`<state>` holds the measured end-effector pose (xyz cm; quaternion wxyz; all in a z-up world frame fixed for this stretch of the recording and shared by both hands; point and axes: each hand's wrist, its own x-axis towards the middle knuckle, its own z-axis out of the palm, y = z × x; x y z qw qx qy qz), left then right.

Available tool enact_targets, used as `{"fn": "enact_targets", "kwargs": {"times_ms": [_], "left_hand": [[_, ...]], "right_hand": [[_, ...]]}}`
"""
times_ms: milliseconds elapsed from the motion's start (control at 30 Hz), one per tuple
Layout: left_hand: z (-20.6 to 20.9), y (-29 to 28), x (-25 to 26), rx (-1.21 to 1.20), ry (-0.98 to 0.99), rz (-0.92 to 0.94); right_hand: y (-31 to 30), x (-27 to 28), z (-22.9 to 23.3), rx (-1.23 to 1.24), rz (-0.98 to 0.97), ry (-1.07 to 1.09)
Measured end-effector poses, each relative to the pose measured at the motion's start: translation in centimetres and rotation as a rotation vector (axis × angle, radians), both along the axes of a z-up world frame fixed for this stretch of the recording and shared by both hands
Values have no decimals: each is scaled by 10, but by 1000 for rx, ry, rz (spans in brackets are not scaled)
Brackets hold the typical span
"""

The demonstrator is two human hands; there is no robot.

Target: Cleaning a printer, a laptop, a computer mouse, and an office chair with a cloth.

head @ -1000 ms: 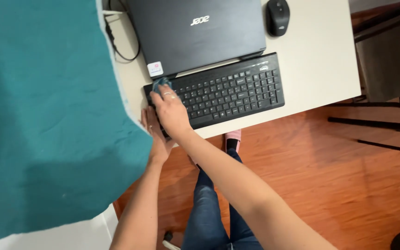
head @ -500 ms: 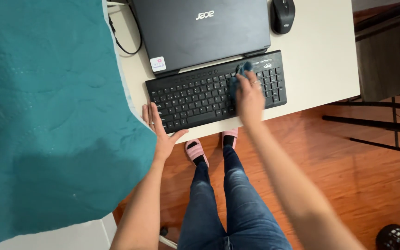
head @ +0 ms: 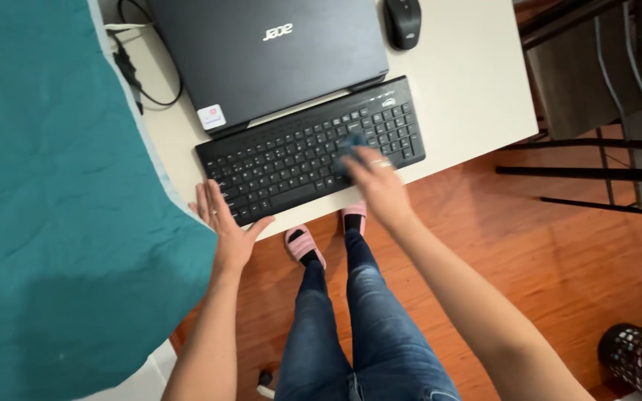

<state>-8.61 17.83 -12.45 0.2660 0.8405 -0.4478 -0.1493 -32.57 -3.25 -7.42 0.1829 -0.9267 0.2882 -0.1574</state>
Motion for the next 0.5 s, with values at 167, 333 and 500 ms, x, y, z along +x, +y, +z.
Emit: {"fn": "enact_targets", "kwargs": {"times_ms": [167,333,500], "left_hand": [[-5,0,3,-32,-41,4],[-9,3,3,-43,-100,-12],[-14,6,5,-56,-64,-15]], "right_hand": [[3,8,9,117,-269,25],[8,82,28,-23,-177,-198],[-2,91,-7,-107,-20,-5]]}}
